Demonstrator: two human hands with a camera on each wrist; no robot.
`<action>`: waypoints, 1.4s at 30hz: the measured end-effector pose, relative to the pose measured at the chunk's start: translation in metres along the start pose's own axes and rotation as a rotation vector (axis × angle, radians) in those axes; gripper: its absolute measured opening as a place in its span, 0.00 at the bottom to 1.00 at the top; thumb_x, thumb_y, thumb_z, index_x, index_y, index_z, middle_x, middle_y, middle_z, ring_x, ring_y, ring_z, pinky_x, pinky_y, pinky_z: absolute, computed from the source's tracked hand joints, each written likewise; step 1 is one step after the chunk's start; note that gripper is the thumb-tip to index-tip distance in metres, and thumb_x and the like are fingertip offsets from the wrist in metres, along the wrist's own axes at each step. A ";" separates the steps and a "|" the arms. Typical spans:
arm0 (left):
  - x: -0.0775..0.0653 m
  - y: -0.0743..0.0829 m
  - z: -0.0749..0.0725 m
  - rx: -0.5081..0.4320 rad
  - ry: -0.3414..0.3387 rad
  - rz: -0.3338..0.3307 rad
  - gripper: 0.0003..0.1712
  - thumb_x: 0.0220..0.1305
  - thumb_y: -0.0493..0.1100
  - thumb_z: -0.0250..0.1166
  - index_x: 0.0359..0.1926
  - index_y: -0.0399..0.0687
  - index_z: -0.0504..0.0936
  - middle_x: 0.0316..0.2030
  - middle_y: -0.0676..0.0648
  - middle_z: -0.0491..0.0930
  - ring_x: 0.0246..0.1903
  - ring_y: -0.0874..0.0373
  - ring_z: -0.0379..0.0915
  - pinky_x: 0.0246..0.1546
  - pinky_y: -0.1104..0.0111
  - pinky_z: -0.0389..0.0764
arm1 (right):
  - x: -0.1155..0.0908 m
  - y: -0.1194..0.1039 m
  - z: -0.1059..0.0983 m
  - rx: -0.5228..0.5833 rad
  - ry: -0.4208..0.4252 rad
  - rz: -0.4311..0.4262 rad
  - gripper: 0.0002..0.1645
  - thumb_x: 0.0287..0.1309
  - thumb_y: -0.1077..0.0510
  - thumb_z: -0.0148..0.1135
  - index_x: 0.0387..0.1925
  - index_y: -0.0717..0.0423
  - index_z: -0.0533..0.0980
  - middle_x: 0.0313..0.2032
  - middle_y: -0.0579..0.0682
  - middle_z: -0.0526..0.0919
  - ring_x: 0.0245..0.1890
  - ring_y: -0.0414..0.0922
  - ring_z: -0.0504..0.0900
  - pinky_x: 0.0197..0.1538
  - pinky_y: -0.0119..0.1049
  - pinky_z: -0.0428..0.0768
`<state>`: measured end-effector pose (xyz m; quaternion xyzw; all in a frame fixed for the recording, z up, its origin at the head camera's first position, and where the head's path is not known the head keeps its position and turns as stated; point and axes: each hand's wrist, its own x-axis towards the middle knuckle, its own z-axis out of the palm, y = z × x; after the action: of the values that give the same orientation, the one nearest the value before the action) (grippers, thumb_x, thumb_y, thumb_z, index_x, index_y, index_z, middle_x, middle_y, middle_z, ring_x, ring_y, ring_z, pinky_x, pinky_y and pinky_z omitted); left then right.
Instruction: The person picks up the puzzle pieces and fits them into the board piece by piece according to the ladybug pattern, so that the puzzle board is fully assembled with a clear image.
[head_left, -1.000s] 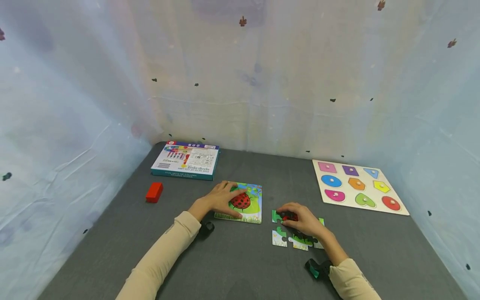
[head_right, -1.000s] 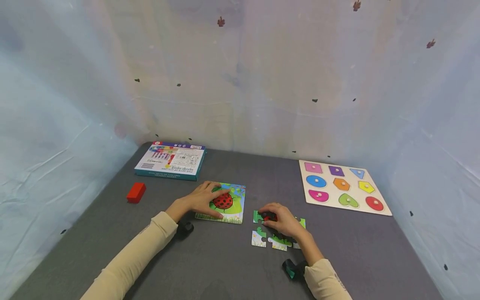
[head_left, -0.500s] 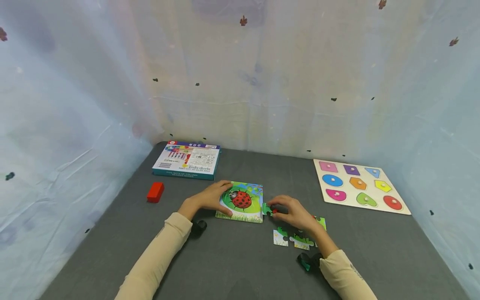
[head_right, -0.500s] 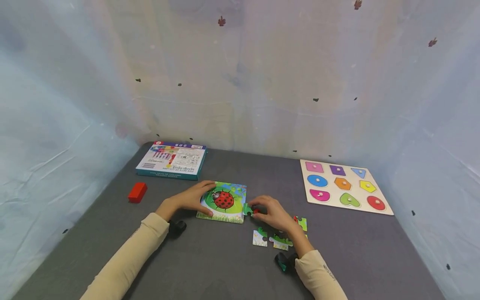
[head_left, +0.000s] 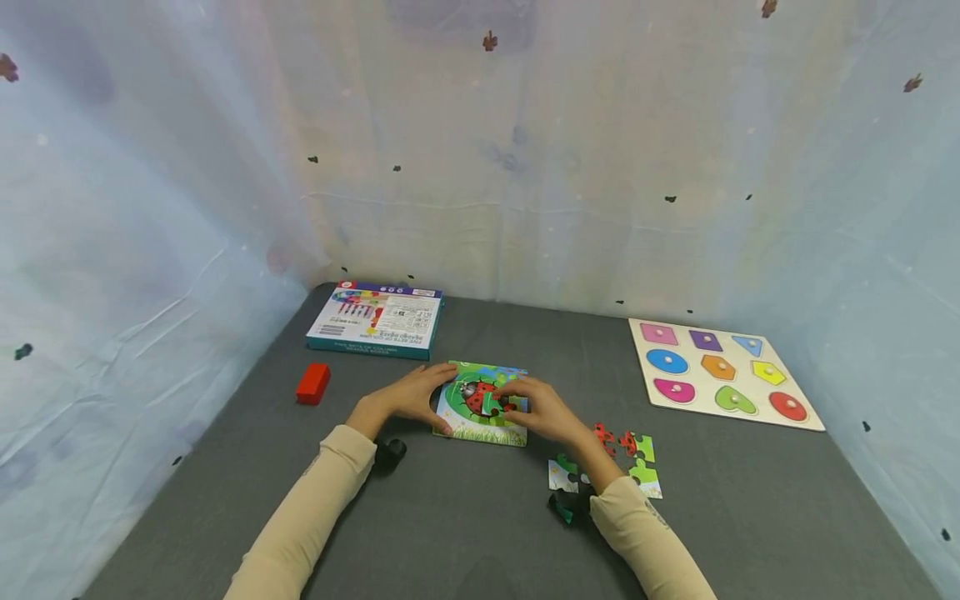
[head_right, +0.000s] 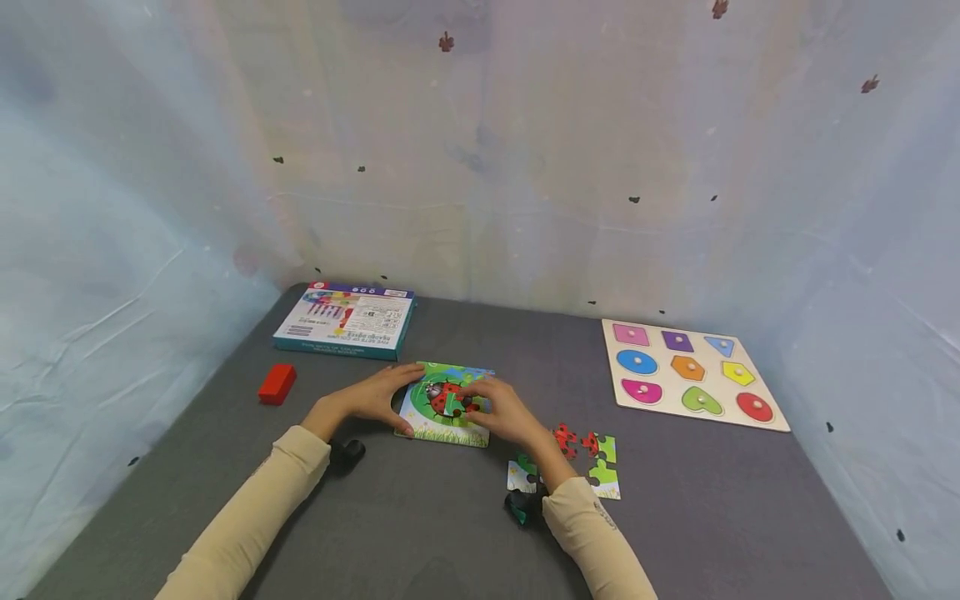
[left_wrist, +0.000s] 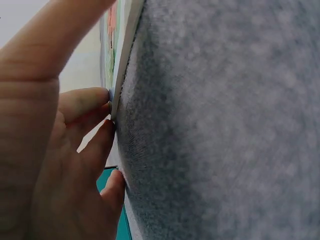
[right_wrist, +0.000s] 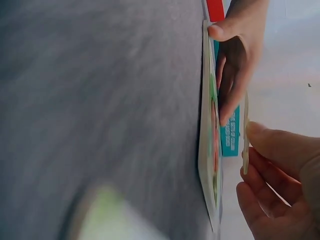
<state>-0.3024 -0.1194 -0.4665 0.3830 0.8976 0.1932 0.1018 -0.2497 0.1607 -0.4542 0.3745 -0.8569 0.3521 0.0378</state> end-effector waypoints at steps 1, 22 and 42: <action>0.000 0.000 0.001 0.005 -0.005 -0.003 0.63 0.41 0.66 0.72 0.70 0.39 0.54 0.70 0.41 0.51 0.70 0.46 0.44 0.67 0.46 0.42 | 0.003 0.000 0.002 0.000 0.000 0.001 0.22 0.53 0.62 0.67 0.51 0.60 0.76 0.48 0.53 0.80 0.49 0.49 0.76 0.51 0.48 0.75; -0.002 0.000 0.005 -0.055 0.004 0.008 0.63 0.42 0.67 0.71 0.71 0.38 0.53 0.70 0.40 0.50 0.69 0.45 0.44 0.67 0.47 0.43 | 0.044 -0.001 0.038 0.014 -0.031 0.013 0.20 0.54 0.66 0.65 0.50 0.67 0.76 0.45 0.60 0.80 0.42 0.52 0.80 0.44 0.38 0.79; -0.001 -0.005 0.002 -0.122 0.059 0.040 0.43 0.60 0.58 0.62 0.68 0.37 0.60 0.66 0.39 0.60 0.67 0.44 0.52 0.66 0.46 0.46 | 0.050 0.001 0.047 0.010 0.013 0.033 0.22 0.51 0.65 0.68 0.50 0.65 0.77 0.46 0.58 0.80 0.47 0.52 0.78 0.49 0.46 0.76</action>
<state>-0.3042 -0.1232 -0.4700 0.3880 0.8790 0.2607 0.0947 -0.2769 0.1008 -0.4735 0.3583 -0.8608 0.3596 0.0356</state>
